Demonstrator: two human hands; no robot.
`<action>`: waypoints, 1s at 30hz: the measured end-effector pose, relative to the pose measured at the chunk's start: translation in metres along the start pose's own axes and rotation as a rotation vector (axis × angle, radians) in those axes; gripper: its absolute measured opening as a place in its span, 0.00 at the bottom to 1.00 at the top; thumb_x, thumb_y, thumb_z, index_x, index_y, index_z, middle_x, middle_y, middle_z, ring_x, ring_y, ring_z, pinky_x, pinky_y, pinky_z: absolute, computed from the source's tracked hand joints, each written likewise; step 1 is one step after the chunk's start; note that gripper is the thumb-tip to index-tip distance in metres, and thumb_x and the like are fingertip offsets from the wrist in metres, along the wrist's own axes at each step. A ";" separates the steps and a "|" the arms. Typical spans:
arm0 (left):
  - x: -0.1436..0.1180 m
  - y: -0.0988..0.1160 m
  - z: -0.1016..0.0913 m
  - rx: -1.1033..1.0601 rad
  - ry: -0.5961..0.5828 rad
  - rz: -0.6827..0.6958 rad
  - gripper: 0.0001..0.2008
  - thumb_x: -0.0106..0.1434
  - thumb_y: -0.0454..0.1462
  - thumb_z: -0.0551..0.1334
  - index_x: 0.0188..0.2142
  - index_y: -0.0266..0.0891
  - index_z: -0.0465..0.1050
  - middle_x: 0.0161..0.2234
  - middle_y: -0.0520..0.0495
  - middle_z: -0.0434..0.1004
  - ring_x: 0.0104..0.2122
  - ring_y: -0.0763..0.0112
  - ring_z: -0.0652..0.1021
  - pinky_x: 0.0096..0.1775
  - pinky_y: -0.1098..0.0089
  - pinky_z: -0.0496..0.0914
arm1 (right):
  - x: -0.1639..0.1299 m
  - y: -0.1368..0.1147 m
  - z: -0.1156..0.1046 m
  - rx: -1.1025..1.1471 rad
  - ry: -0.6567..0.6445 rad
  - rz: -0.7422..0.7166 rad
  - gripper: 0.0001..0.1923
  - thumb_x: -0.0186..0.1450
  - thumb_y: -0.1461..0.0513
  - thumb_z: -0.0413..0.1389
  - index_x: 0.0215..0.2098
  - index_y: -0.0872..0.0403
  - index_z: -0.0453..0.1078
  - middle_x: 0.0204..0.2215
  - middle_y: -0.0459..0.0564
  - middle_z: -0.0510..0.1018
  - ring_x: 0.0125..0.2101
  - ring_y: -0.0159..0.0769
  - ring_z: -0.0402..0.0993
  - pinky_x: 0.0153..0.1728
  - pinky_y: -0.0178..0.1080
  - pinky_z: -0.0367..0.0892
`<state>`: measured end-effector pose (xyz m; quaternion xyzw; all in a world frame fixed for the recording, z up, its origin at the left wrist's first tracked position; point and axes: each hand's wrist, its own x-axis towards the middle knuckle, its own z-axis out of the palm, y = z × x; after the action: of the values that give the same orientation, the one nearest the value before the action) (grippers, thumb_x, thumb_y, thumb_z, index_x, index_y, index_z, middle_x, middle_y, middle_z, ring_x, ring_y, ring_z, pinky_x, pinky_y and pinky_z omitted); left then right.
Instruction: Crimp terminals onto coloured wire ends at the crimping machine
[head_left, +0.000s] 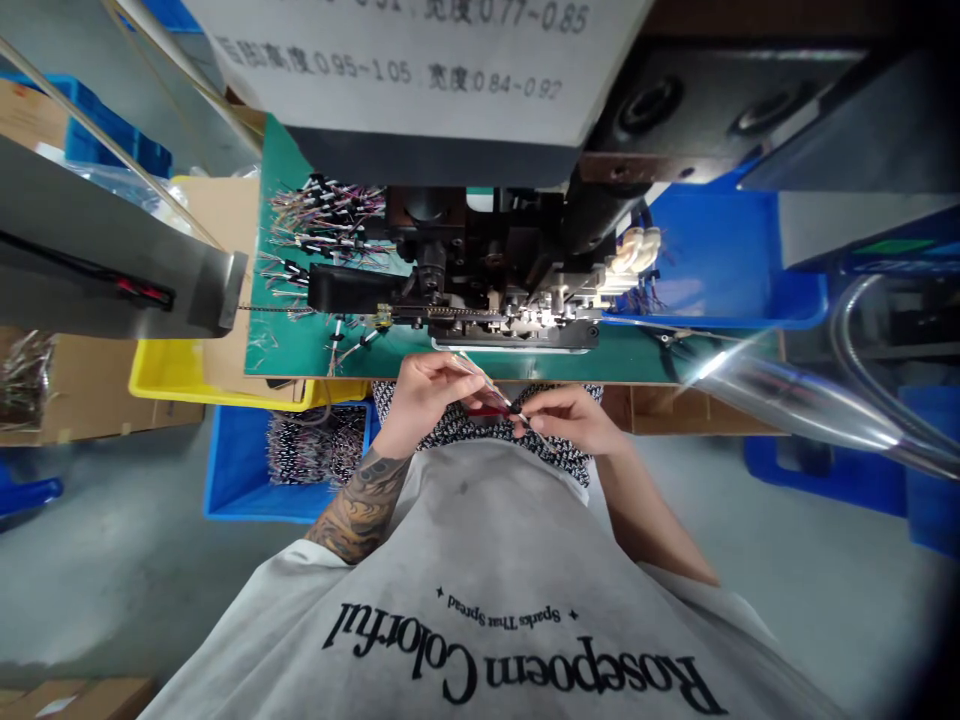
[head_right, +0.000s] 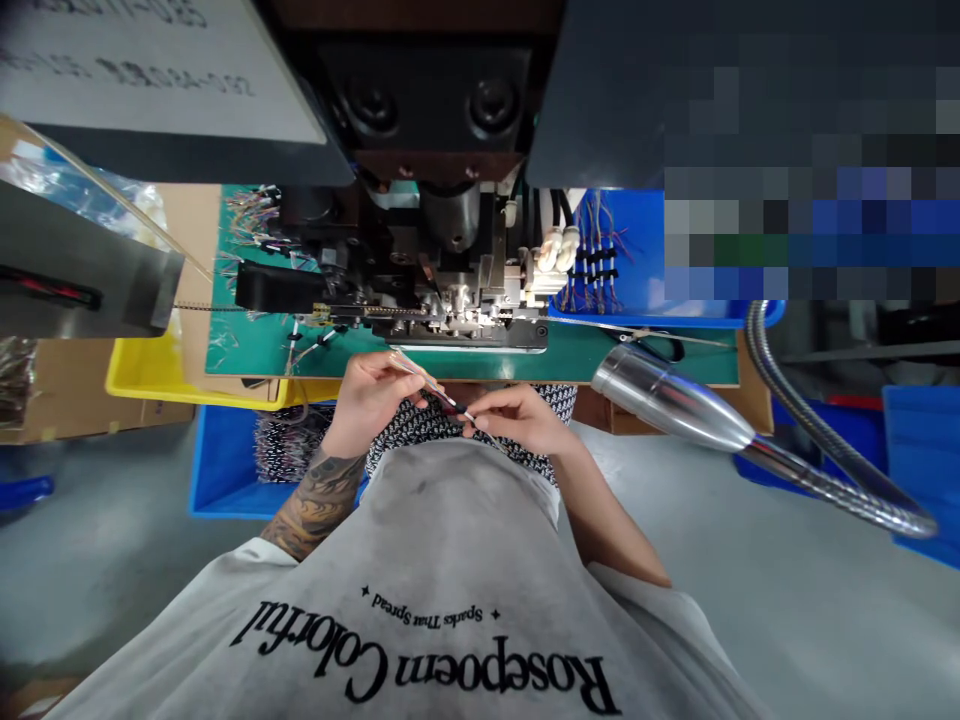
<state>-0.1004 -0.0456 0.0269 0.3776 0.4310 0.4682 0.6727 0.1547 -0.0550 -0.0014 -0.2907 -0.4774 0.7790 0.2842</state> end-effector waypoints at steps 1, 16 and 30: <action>-0.002 0.003 0.000 0.017 0.009 0.011 0.08 0.62 0.39 0.77 0.33 0.38 0.83 0.33 0.45 0.88 0.33 0.64 0.89 0.29 0.74 0.82 | -0.003 -0.005 -0.004 0.003 -0.029 0.022 0.07 0.70 0.62 0.67 0.45 0.53 0.85 0.35 0.50 0.89 0.31 0.27 0.80 0.33 0.30 0.72; -0.012 0.051 0.043 0.153 0.071 0.042 0.11 0.66 0.41 0.75 0.45 0.39 0.85 0.35 0.45 0.89 0.30 0.61 0.89 0.17 0.77 0.76 | -0.005 0.020 0.024 0.428 -0.170 0.127 0.17 0.66 0.52 0.70 0.43 0.57 0.83 0.31 0.52 0.89 0.17 0.22 0.70 0.19 0.25 0.64; -0.012 0.057 0.051 0.155 0.022 -0.028 0.18 0.66 0.46 0.76 0.50 0.39 0.85 0.37 0.43 0.90 0.31 0.58 0.89 0.18 0.75 0.78 | -0.013 0.035 0.026 0.508 -0.230 0.183 0.21 0.64 0.48 0.70 0.43 0.57 0.81 0.27 0.50 0.87 0.22 0.31 0.83 0.17 0.26 0.66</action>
<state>-0.0728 -0.0470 0.0991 0.4173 0.4784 0.4283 0.6431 0.1391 -0.0928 -0.0209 -0.1620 -0.2677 0.9238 0.2206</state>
